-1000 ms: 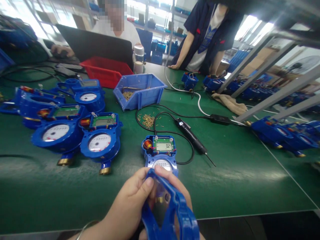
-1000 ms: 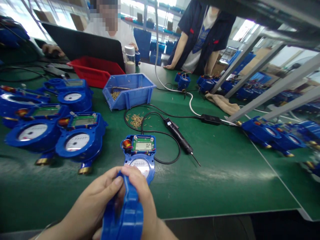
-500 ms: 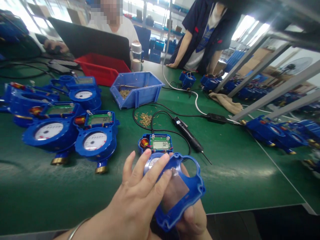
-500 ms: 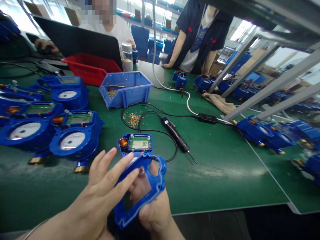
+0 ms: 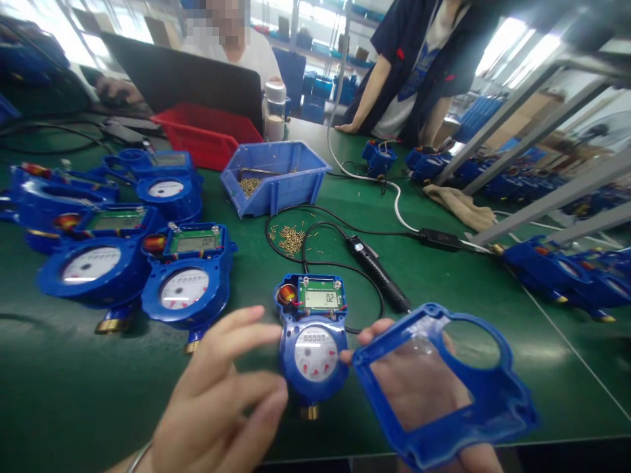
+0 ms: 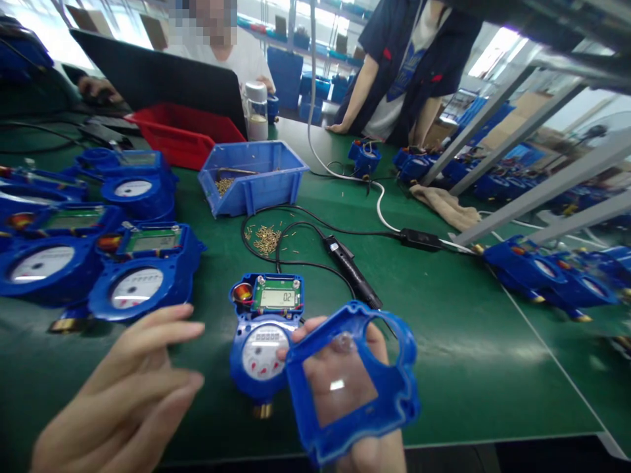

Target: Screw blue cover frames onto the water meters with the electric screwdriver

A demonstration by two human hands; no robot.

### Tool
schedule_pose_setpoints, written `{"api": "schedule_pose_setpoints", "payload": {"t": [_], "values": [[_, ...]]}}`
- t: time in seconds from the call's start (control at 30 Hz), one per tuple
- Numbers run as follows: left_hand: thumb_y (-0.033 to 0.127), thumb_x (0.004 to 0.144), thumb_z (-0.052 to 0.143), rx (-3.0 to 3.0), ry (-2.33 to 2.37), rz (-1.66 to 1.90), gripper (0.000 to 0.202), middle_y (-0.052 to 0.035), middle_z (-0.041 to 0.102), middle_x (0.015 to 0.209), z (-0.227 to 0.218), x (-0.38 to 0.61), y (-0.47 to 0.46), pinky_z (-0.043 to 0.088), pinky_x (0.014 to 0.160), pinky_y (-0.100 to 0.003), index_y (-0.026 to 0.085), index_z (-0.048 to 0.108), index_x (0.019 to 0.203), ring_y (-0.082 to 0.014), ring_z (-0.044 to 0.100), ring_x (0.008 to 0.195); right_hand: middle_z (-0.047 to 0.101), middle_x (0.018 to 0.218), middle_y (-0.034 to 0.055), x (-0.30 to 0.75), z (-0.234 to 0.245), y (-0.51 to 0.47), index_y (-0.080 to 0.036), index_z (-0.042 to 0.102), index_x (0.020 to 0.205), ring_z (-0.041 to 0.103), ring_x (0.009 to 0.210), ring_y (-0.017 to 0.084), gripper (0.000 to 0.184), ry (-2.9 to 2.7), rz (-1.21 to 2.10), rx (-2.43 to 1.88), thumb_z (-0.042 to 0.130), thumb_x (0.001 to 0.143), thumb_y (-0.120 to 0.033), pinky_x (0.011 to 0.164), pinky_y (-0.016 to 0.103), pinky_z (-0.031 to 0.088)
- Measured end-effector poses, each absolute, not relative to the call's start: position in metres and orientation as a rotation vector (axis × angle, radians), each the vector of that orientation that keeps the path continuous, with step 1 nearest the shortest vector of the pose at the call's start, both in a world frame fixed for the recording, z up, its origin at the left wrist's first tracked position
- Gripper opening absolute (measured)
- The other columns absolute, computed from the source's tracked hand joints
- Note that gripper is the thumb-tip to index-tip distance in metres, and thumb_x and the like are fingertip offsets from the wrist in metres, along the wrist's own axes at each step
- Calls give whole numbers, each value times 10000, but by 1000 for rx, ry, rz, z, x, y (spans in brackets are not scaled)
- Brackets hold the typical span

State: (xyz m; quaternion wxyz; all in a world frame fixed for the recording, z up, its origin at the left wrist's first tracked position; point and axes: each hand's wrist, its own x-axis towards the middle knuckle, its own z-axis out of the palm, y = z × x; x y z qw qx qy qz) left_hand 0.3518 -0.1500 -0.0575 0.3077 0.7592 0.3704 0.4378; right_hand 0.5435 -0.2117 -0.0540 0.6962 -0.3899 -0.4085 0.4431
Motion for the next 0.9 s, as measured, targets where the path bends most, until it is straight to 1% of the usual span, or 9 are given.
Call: {"api": "schedule_pose_setpoints", "payload": {"t": [0.1,0.17,0.23,0.33,0.4,0.5,0.6,0.7,0.9], "values": [[106,764,621,2032,1038,1346,164,-27,607,1100,-72,365,-119,412,988,-425,245,636,851,-235,512,1135,516,1172,62,558,-41,-198,-358,418,1241,554,1038,271,608,-894,955,-893,668,713,-526,783,434,562],[134,784,620,2096,1044,1322,125,-45,609,1081,-78,375,-103,421,975,-433,228,656,857,-239,514,1126,522,1179,66,565,-36,-190,-364,442,1228,553,1044,282,571,-973,937,-971,662,727,-528,776,446,562],[159,795,617,2142,1023,1296,101,-57,614,1068,-81,383,-96,419,971,-445,222,678,846,-247,511,1123,534,1194,83,570,-33,-181,-336,468,1226,567,1032,293,572,-1033,955,-1051,689,723,-497,775,450,562],[181,784,631,2121,1003,1254,73,-65,612,1054,-84,388,-95,411,975,-458,216,689,758,-256,501,1127,563,1178,111,575,-32,-167,-252,491,1220,606,942,269,622,-1053,977,-1108,763,682,-405,763,408,566],[192,769,644,2056,1013,1216,85,-74,605,1052,-87,389,-98,417,975,-461,204,677,692,-264,500,1130,587,1133,108,576,-31,-157,-232,502,1190,616,899,249,600,-1068,974,-1125,777,677,-377,736,378,570],[182,774,628,1941,1001,1172,104,-81,599,1058,-93,389,-101,431,982,-445,191,648,672,-257,515,1133,607,1106,87,576,-30,-143,-242,510,1153,619,932,243,547,-1113,996,-1143,768,694,-390,761,360,565],[145,782,608,1871,966,1175,65,-84,595,1111,-99,386,-101,444,979,-416,197,644,795,-238,528,1139,601,1147,78,575,-32,-132,-239,521,1152,605,1011,241,549,-1161,1035,-1162,773,691,-397,834,346,543],[121,787,595,1833,916,1150,153,-88,595,1166,-101,381,-99,458,966,-389,204,645,906,-232,531,1154,599,1149,76,576,-36,-127,-234,539,1154,599,1031,249,563,-1195,1083,-1180,782,677,-408,873,367,528],[142,780,607,1841,889,1079,112,-104,587,1195,-99,377,-94,446,983,-404,196,666,860,-251,524,1168,574,1195,30,582,-41,-124,-301,549,1182,561,1096,234,531,-1342,1081,-1157,777,703,-261,916,364,503]]}}
